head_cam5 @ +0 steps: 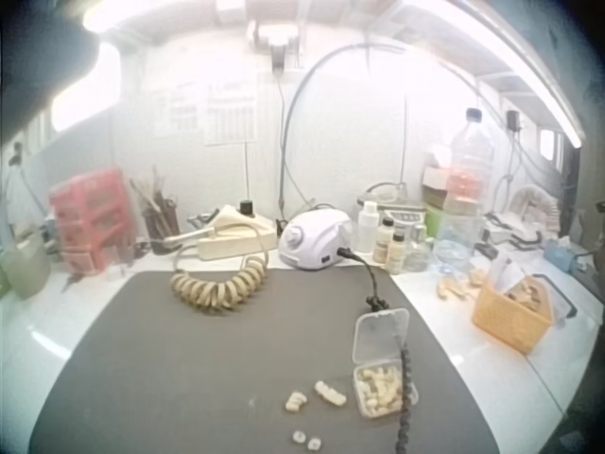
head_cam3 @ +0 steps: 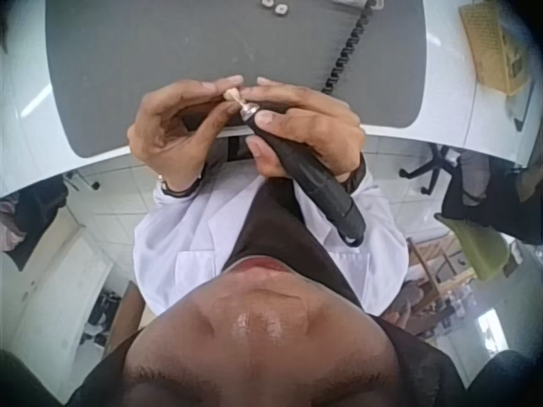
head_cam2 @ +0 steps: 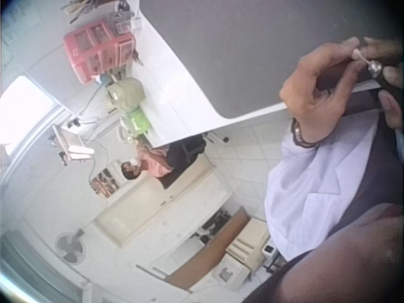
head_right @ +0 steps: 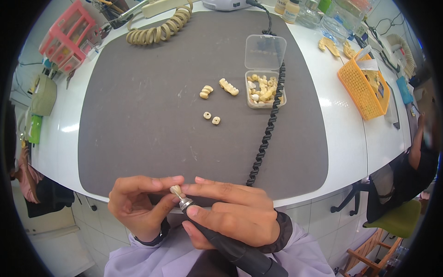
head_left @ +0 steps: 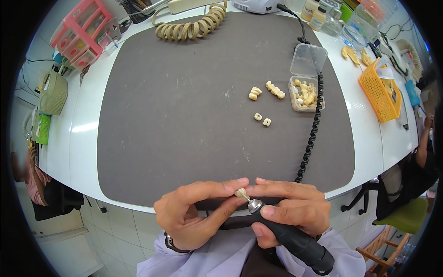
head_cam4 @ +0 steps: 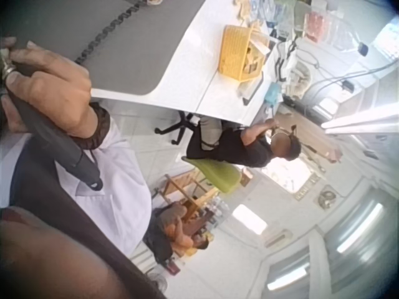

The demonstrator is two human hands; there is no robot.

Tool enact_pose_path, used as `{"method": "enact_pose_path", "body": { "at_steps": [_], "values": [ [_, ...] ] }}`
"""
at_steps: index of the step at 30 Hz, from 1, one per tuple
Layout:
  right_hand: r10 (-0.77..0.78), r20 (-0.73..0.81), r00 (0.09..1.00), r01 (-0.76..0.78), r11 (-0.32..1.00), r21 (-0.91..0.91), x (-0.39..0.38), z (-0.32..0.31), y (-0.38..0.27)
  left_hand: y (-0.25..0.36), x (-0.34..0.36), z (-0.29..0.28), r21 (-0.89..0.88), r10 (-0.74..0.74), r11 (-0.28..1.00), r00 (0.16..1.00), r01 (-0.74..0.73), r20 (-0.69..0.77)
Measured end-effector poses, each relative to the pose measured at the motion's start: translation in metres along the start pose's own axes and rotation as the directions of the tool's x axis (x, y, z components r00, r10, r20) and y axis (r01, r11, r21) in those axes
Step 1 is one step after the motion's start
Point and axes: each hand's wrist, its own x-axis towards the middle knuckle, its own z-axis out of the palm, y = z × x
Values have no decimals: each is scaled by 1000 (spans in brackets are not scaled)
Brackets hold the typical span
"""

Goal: The person polishes a dental prosthetic using a rotary handpiece tool while holding it over a work mat.

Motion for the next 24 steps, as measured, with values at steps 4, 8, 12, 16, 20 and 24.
{"method": "enact_pose_path", "body": {
  "at_steps": [4,8,12,16,20,24],
  "values": [
    [-8,23,1000,8,1000,-14,0,-1,1,1,0,0,12,0,1000,1000,0,3],
    [3,-3,1000,-3,1000,8,0,-1,-1,1,0,0,18,9,1000,1000,-9,0],
    [35,-61,998,-32,998,58,-1,3,-2,1,0,1,11,3,1000,1000,-3,-24],
    [42,-29,999,-40,998,48,0,0,-4,0,-1,2,9,2,1000,999,-2,-37],
    [30,-30,999,-28,998,58,-1,1,-3,-1,-1,1,1,15,1000,1000,-15,-27],
    [37,-43,998,-34,997,68,0,1,-3,-2,-1,0,9,20,1000,1000,-20,-9]
  ]
}}
